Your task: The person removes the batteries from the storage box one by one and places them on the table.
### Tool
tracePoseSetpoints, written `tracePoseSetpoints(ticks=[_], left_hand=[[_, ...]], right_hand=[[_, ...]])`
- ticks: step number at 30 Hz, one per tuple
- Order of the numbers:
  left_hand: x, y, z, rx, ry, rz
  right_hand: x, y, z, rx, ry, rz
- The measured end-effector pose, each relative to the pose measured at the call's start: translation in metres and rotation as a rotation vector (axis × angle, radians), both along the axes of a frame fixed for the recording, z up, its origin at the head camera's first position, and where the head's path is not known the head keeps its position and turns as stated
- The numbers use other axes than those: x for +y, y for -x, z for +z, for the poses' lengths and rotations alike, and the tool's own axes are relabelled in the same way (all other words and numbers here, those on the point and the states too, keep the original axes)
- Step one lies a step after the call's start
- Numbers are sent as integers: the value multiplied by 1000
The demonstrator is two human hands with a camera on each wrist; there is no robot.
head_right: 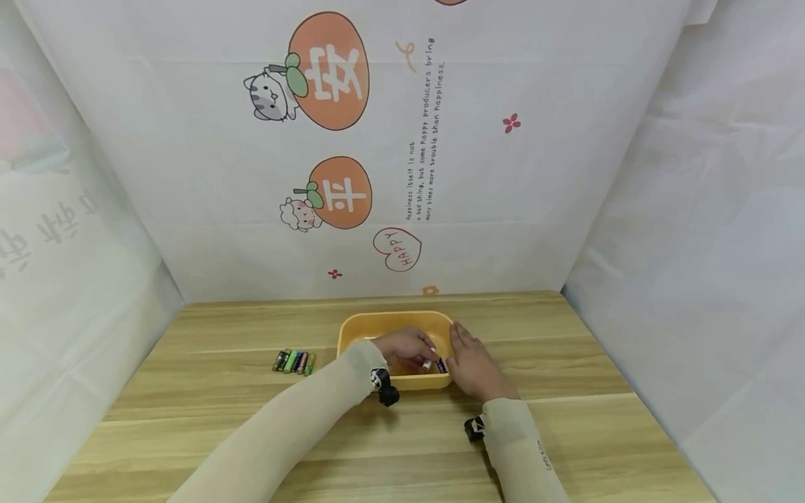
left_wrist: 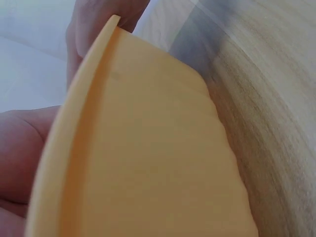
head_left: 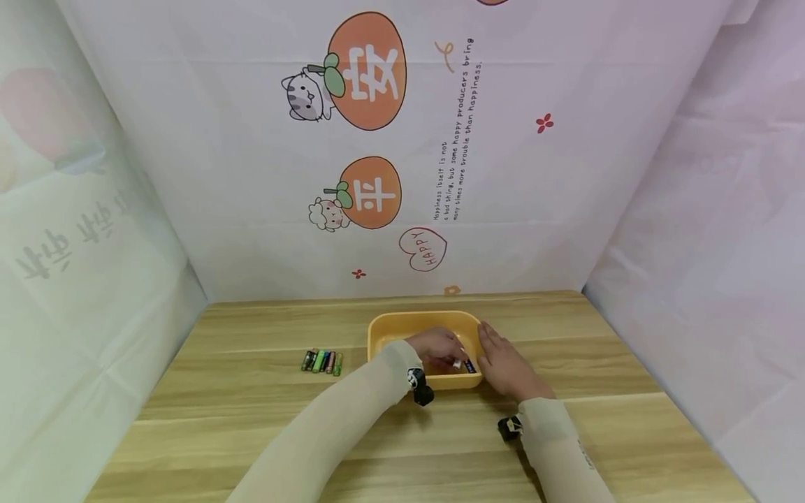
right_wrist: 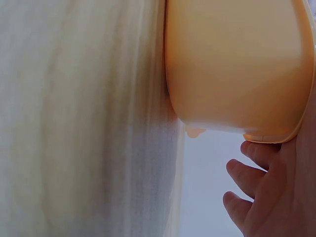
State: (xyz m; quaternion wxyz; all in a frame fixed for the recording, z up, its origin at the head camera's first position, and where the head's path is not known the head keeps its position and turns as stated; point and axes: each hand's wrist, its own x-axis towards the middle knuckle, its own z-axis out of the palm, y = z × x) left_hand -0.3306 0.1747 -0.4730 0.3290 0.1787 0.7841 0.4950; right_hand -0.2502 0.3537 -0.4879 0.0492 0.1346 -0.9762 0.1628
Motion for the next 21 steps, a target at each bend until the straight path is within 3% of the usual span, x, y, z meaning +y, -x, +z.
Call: tracePoseSetpoints(ticks=[12, 21], left_hand=[[-17, -13, 15, -72, -106, 60], [-26, -18, 18, -103, -187, 80]], right_hand=[[-2, -1, 0, 9, 16, -1], [-1, -2, -1, 21, 35, -8]])
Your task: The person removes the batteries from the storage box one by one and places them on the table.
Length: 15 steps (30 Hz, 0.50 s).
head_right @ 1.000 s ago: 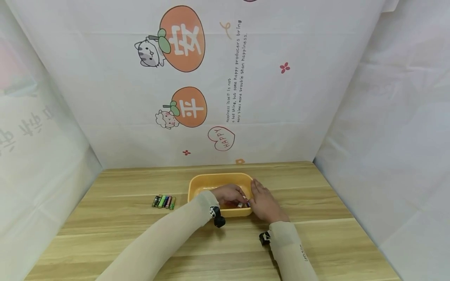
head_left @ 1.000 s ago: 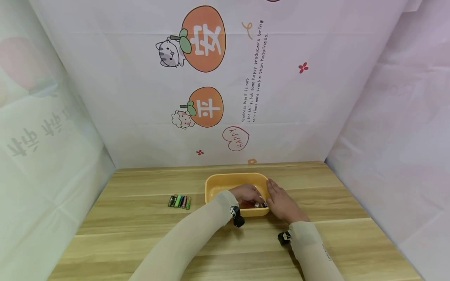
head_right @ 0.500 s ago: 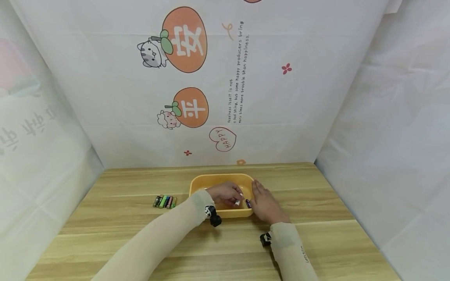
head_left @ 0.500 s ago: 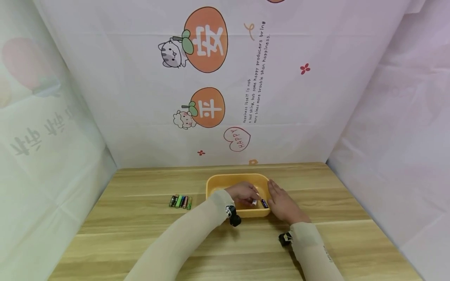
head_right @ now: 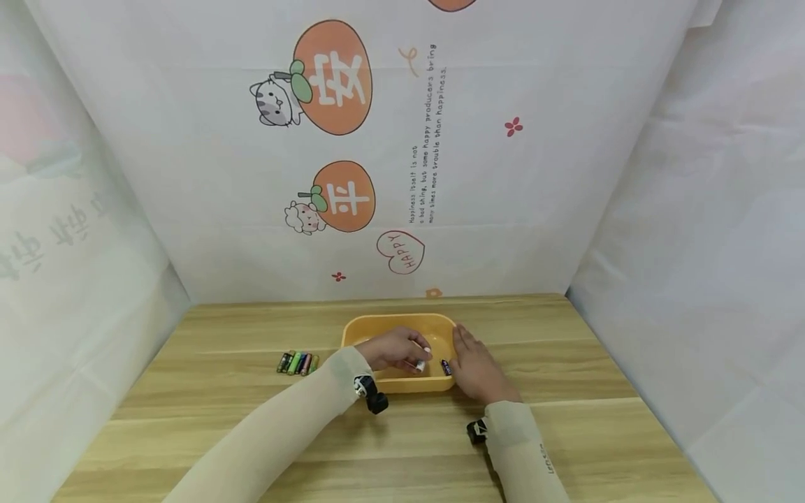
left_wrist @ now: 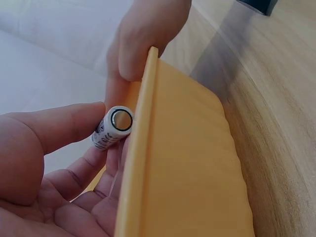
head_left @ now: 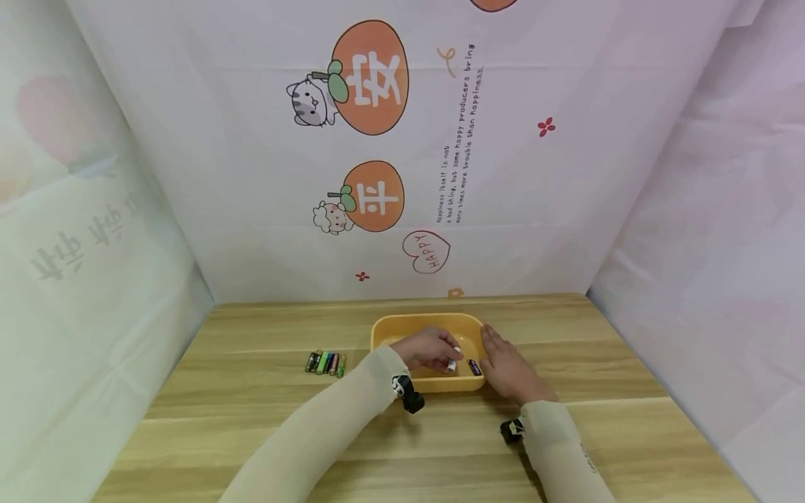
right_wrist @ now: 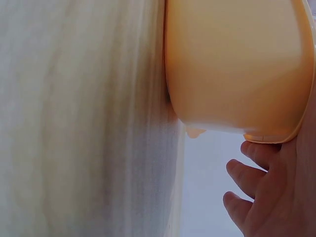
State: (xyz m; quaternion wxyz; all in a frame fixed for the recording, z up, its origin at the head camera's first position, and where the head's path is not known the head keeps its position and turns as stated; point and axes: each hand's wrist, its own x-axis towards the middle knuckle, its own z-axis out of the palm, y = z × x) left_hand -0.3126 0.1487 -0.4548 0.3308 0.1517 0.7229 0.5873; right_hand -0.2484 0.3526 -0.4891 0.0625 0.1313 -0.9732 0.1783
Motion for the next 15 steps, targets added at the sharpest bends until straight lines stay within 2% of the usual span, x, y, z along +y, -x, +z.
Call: tracePoseSetpoints(ticks=[9, 15], left_hand=[[-7, -2, -3, -23, -44, 1], [-9, -3, 0, -39, -58, 28]], right_hand=[[2, 0, -2, 11, -25, 0], [0, -3, 0, 18, -16, -1]])
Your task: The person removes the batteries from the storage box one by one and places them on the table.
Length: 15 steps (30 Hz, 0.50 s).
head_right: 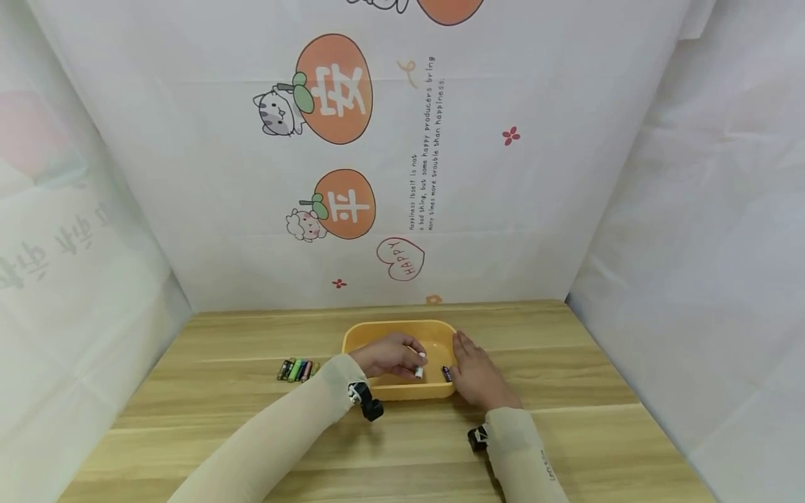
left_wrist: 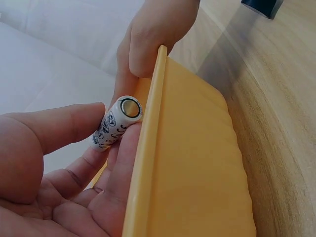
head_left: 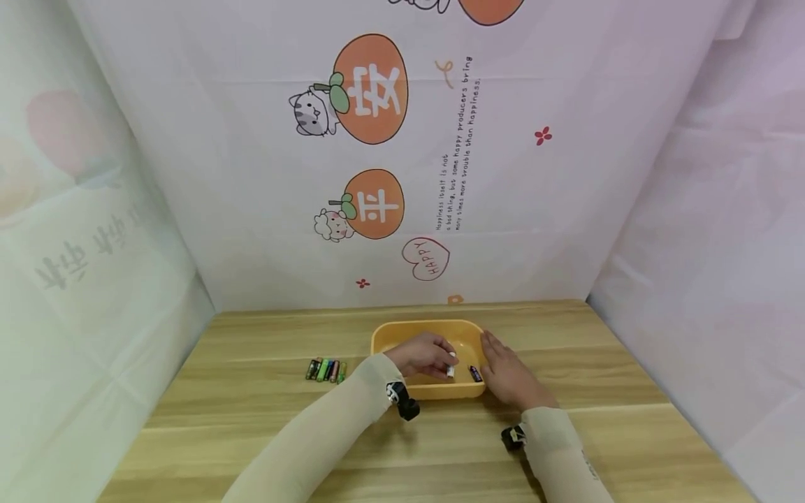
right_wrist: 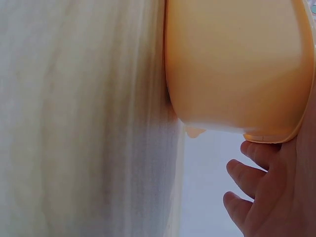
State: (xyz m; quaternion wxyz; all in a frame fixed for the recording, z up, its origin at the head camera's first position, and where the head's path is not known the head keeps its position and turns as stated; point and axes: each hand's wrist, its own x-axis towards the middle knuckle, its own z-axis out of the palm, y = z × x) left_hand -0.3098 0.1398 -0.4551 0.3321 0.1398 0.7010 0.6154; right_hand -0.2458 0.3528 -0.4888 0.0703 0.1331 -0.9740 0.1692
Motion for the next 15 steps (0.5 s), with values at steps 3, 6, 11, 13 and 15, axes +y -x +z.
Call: tracePoseSetpoints(ticks=[3, 6, 11, 13, 15], left_hand=[[-1, -1, 0, -8, 1, 3], [-5, -2, -1, -9, 1, 7], [-13, -3, -2, -17, -2, 26], [-17, -4, -1, -14, 3, 27], [-21, -3, 1, -5, 3, 30]], right_hand=[[0, -1, -2, 0, 1, -2], [0, -1, -3, 3, -2, 0], [0, 1, -3, -7, 6, 6], [1, 3, -3, -14, -1, 9], [2, 5, -3, -9, -10, 13]])
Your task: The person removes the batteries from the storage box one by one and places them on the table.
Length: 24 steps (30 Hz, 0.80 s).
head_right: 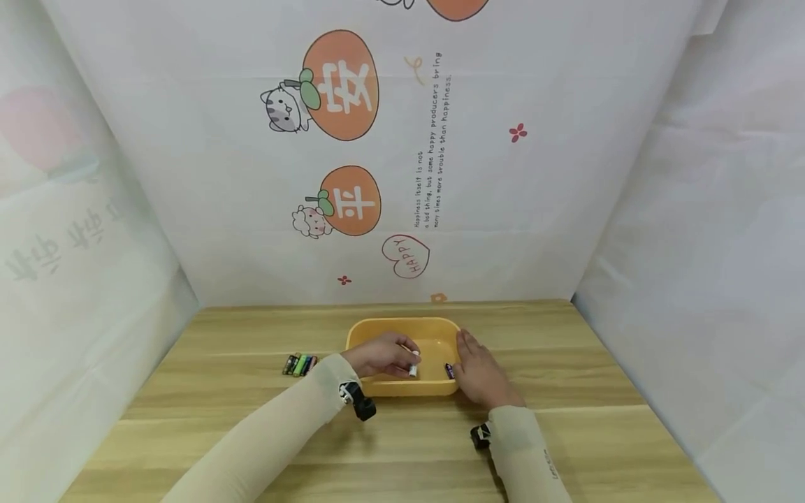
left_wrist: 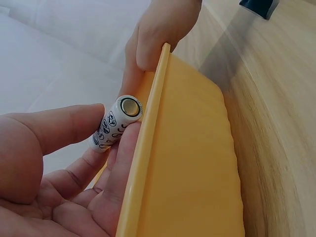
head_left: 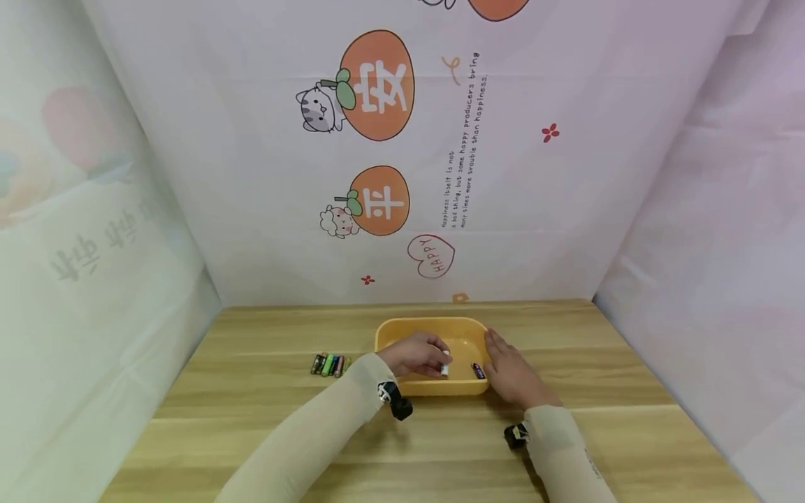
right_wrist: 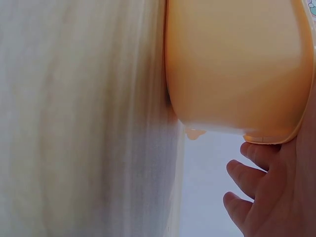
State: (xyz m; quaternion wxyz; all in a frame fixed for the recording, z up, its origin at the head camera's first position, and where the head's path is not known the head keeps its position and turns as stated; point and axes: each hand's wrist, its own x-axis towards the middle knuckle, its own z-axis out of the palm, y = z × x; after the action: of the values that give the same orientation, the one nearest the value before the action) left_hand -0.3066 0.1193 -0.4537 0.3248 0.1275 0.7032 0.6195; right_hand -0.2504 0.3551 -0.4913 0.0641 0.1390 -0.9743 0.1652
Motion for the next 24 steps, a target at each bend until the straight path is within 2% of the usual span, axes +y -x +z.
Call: tracePoseSetpoints(ticks=[6, 10, 18, 24], left_hand=[[-12, 4, 11, 7, -21, 3], [-22, 5, 17, 6, -30, 0], [-44, 9, 17, -11, -37, 45], [-57, 10, 16, -7, -35, 50]], right_hand=[[3, 5, 4, 46, 0, 18], [4, 6, 4, 39, -10, 21], [-1, 3, 3, 13, -2, 24], [-4, 1, 2, 7, 6, 23]])
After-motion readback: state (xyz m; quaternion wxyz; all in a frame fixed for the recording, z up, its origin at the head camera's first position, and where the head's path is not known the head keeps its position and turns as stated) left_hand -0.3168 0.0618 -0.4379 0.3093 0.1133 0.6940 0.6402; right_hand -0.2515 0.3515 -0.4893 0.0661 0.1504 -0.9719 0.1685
